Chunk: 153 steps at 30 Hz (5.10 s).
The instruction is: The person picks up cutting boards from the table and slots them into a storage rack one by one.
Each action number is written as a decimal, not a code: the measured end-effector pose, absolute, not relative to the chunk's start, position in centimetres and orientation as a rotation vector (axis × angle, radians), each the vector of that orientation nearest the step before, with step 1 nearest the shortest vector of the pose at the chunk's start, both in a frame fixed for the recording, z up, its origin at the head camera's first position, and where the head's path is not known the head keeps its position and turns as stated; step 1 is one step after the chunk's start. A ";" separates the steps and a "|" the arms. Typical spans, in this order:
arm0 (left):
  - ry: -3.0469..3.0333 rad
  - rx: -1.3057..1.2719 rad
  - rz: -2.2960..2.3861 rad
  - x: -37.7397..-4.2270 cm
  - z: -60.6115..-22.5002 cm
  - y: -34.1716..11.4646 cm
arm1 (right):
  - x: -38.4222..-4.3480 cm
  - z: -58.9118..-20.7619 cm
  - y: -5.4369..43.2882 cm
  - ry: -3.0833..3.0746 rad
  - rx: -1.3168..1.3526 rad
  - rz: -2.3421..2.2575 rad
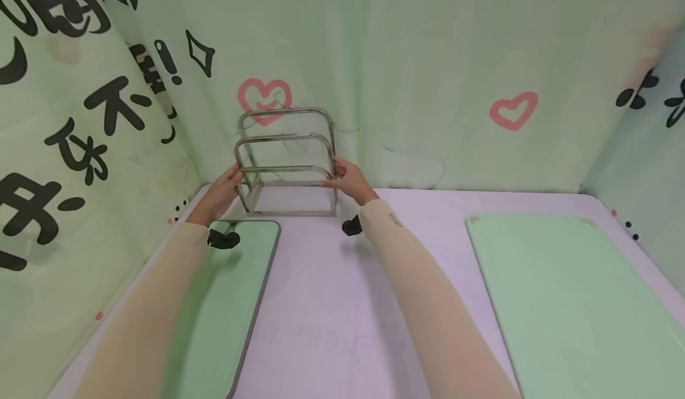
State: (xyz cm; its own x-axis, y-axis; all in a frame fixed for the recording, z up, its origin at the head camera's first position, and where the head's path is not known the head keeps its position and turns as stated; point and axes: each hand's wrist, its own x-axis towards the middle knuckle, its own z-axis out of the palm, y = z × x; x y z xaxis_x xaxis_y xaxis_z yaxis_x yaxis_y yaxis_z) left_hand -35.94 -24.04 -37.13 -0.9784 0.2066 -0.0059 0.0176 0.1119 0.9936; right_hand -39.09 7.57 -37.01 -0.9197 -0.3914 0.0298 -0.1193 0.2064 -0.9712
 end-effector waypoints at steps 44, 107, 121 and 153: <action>2.231 0.096 2.033 -38.2 -39.7 -23.2 | -39.3 -37.9 11.7 2.304 -0.466 -1.721; 2.156 0.220 2.039 -38.4 -39.6 -18.1 | -40.2 -38.1 18.1 2.358 -0.455 -1.672; 2.143 0.230 2.041 -38.7 -39.8 -16.5 | -39.9 -38.2 19.9 2.350 -0.468 -1.702; 2.225 0.293 1.983 -38.9 -40.2 -13.2 | -38.6 -37.8 23.3 2.409 -0.392 -1.617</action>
State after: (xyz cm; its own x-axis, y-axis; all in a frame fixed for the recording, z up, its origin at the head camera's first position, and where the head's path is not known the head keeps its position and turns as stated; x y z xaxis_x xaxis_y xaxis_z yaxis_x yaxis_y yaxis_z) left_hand -38.94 -13.16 -40.16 -0.9701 0.2418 0.0197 0.0473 0.1088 0.9929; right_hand -38.61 23.27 -37.81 -0.9418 -0.3351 -0.0285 -0.1006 0.3614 -0.9270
